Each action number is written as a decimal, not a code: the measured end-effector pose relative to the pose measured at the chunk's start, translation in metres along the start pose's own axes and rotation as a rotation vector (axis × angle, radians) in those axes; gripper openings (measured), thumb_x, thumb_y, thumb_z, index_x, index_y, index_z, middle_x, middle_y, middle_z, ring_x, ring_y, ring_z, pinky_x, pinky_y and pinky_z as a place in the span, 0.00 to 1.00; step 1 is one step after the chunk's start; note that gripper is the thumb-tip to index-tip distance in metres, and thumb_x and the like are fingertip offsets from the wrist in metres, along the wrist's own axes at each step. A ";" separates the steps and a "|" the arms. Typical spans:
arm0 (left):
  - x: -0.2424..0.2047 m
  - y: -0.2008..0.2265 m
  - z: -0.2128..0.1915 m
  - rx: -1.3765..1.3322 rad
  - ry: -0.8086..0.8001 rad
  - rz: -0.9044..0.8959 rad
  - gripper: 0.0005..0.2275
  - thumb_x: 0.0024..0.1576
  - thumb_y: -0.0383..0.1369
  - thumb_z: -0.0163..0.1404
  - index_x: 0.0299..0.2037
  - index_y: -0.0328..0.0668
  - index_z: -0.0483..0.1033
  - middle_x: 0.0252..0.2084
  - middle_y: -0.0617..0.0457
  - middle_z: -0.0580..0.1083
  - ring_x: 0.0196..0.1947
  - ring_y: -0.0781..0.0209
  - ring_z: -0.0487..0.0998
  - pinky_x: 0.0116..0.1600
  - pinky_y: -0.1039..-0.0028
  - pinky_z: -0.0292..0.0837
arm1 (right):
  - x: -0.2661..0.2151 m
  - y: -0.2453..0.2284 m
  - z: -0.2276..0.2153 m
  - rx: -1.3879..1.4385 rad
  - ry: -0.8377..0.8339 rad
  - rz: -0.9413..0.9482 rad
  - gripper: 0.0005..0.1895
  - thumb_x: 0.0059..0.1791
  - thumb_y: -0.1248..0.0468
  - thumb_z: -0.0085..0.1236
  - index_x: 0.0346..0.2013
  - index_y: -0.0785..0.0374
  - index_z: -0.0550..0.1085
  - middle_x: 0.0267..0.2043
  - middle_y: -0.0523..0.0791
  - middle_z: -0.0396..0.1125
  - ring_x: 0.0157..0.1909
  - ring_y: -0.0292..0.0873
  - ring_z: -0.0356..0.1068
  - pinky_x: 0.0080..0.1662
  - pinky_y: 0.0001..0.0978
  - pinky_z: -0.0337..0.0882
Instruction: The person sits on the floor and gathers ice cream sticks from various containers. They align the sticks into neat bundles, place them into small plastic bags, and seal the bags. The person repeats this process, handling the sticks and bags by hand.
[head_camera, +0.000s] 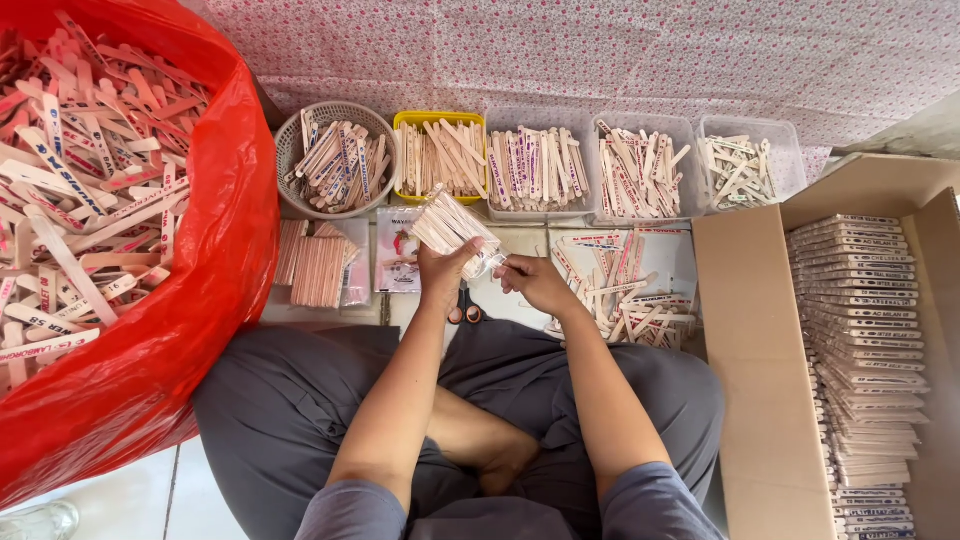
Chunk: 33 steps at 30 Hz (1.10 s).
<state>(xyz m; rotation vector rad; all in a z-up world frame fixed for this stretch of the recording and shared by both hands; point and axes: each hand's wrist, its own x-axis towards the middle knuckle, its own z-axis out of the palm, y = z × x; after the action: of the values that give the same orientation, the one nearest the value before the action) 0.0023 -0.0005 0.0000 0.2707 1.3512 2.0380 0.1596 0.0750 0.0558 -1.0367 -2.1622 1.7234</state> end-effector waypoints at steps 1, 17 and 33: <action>-0.001 0.002 0.001 -0.002 0.002 0.000 0.36 0.43 0.22 0.71 0.63 0.42 0.67 0.53 0.52 0.75 0.51 0.65 0.73 0.57 0.65 0.76 | 0.000 0.001 0.001 -0.002 -0.002 0.000 0.10 0.53 0.64 0.56 0.30 0.66 0.79 0.26 0.49 0.73 0.33 0.43 0.75 0.42 0.32 0.74; 0.008 -0.008 -0.002 0.127 -0.042 0.117 0.32 0.41 0.23 0.72 0.57 0.38 0.72 0.50 0.48 0.77 0.51 0.64 0.72 0.56 0.63 0.75 | -0.001 0.001 -0.005 -0.320 0.085 -0.131 0.08 0.52 0.59 0.58 0.34 0.57 0.81 0.25 0.52 0.73 0.31 0.51 0.73 0.40 0.38 0.70; 0.006 -0.007 -0.001 -0.056 0.047 0.047 0.35 0.44 0.21 0.71 0.63 0.41 0.68 0.53 0.53 0.75 0.51 0.66 0.72 0.58 0.65 0.75 | 0.009 0.023 0.008 -0.160 0.133 -0.218 0.08 0.53 0.62 0.57 0.32 0.56 0.80 0.18 0.45 0.67 0.24 0.36 0.65 0.32 0.30 0.66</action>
<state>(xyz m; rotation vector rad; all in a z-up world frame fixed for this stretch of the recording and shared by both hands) -0.0001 0.0045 -0.0080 0.2330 1.3244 2.1296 0.1574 0.0763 0.0298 -0.8842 -2.2613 1.3670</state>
